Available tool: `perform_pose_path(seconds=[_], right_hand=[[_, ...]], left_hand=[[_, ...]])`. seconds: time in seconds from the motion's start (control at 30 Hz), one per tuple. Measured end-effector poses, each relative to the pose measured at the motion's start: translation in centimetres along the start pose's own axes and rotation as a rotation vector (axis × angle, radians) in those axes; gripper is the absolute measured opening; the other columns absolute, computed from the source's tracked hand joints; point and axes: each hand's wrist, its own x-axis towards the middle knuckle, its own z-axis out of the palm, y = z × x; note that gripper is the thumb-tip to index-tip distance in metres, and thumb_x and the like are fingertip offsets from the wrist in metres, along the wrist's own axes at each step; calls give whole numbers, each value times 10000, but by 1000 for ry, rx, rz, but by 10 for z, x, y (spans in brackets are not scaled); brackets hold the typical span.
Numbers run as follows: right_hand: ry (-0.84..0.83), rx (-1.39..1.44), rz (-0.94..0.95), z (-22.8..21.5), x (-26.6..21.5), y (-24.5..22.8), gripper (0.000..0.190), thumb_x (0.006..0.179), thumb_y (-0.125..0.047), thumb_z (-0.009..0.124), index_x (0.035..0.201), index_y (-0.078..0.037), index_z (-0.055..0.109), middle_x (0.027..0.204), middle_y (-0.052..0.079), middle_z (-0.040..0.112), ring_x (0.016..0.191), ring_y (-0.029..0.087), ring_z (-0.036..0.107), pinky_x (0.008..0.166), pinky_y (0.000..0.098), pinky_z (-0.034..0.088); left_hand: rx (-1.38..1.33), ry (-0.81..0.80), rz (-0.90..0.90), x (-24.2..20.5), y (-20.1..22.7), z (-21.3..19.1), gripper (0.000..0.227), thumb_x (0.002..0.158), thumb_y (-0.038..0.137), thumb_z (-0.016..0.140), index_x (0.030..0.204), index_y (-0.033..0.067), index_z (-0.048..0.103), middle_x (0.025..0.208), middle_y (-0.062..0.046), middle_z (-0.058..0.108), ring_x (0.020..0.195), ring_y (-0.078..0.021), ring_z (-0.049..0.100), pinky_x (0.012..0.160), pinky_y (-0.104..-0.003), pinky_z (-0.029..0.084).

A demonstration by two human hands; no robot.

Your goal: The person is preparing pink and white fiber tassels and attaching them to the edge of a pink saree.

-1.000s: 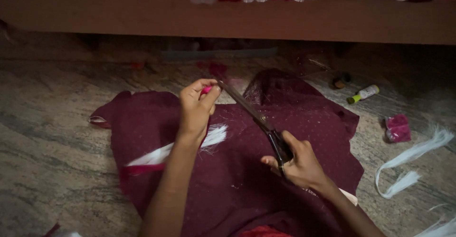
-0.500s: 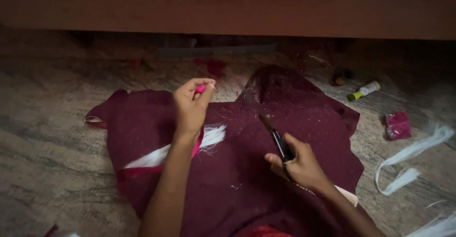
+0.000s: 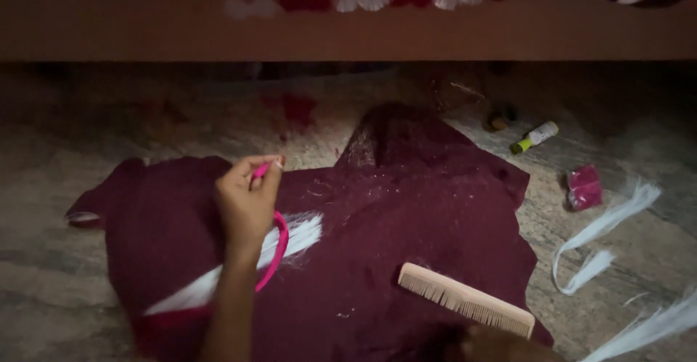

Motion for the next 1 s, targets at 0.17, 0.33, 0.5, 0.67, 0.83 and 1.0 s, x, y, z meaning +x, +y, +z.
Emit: perform_pose_path(seconds=[0.17, 0.33, 0.5, 0.67, 0.83, 1.0], right_hand=[[47, 204, 198, -142, 81, -119, 346, 1008, -287, 482, 1247, -98, 647, 1172, 87, 712, 1072, 237, 700, 926, 442, 601], [918, -595, -335, -302, 304, -93, 168, 963, -90, 660, 1031, 35, 749, 974, 225, 751, 851, 372, 721, 751, 499, 593], [858, -391, -430, -303, 327, -111, 148, 978, -77, 640, 1021, 46, 712, 969, 217, 716, 860, 354, 688, 757, 474, 569], [797, -130, -527, -296, 329, -115, 130, 997, -60, 615, 1007, 59, 665, 963, 207, 671, 872, 331, 647, 764, 444, 539], [755, 127, -628, -307, 329, -110, 122, 1016, -43, 590, 994, 73, 619, 957, 197, 627, 884, 309, 605, 772, 414, 508], [698, 390, -734, -311, 330, -96, 126, 1035, -26, 565, 980, 88, 573, 950, 188, 582, 896, 288, 563, 780, 384, 478]], left_hand=[[113, -22, -72, 1, 2, 12, 116, 933, 7, 690, 1033, -29, 735, 911, -104, 783, 674, -57, 687, 512, -182, 489], [17, -29, -9, 5, -7, 13, 109, 947, -10, 683, 1042, -35, 729, 952, -101, 781, 835, -39, 729, 694, -169, 577], [35, -3, -142, 12, -16, 13, 87, 935, 12, 695, 1001, -22, 741, 813, -29, 752, 643, 32, 585, 546, -146, 417], [84, 3, -238, 14, -14, 16, 83, 947, 38, 711, 994, 0, 768, 686, -22, 694, 503, 20, 452, 439, -160, 283], [115, -20, -188, 11, -8, 20, 85, 932, 42, 703, 992, 14, 757, 712, 32, 725, 511, 46, 503, 430, -144, 326], [116, -24, -173, 6, -2, 15, 81, 949, 48, 707, 990, 12, 767, 642, 5, 671, 479, 18, 435, 428, -175, 266]])
